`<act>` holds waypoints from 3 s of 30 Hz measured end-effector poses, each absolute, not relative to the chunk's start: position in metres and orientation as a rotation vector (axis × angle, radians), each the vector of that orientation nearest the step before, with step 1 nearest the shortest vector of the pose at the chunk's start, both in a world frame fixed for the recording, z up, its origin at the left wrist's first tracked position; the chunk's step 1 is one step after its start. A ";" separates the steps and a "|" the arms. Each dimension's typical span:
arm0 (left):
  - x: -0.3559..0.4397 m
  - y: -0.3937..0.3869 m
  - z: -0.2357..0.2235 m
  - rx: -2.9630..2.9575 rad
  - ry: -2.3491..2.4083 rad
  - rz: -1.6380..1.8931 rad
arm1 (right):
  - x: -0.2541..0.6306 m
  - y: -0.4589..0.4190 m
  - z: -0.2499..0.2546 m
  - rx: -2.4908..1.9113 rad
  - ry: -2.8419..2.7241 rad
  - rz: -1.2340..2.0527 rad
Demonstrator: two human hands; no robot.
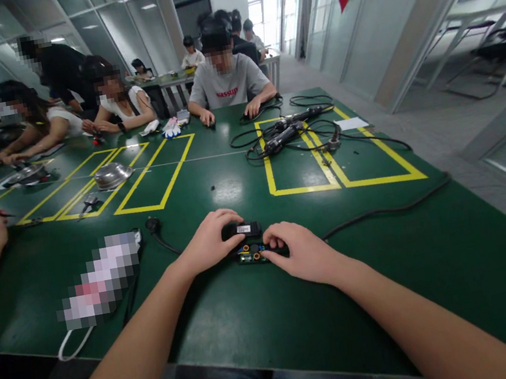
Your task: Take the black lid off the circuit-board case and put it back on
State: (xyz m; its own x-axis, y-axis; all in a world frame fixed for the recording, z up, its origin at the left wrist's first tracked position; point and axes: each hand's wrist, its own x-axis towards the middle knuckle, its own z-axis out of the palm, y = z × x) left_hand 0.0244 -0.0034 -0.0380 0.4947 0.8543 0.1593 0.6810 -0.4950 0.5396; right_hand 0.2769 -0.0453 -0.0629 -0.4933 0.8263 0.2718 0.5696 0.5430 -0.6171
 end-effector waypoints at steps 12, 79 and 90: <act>0.015 -0.020 -0.020 2.290 1.069 0.262 | 0.281 -0.052 -0.057 -1.186 -2.307 0.568; 0.024 -0.015 -0.017 2.346 0.970 0.349 | 0.288 -0.045 -0.053 -1.134 -2.290 0.585; 0.023 -0.014 -0.020 2.290 0.986 0.383 | 0.287 -0.045 -0.052 -1.125 -2.281 0.606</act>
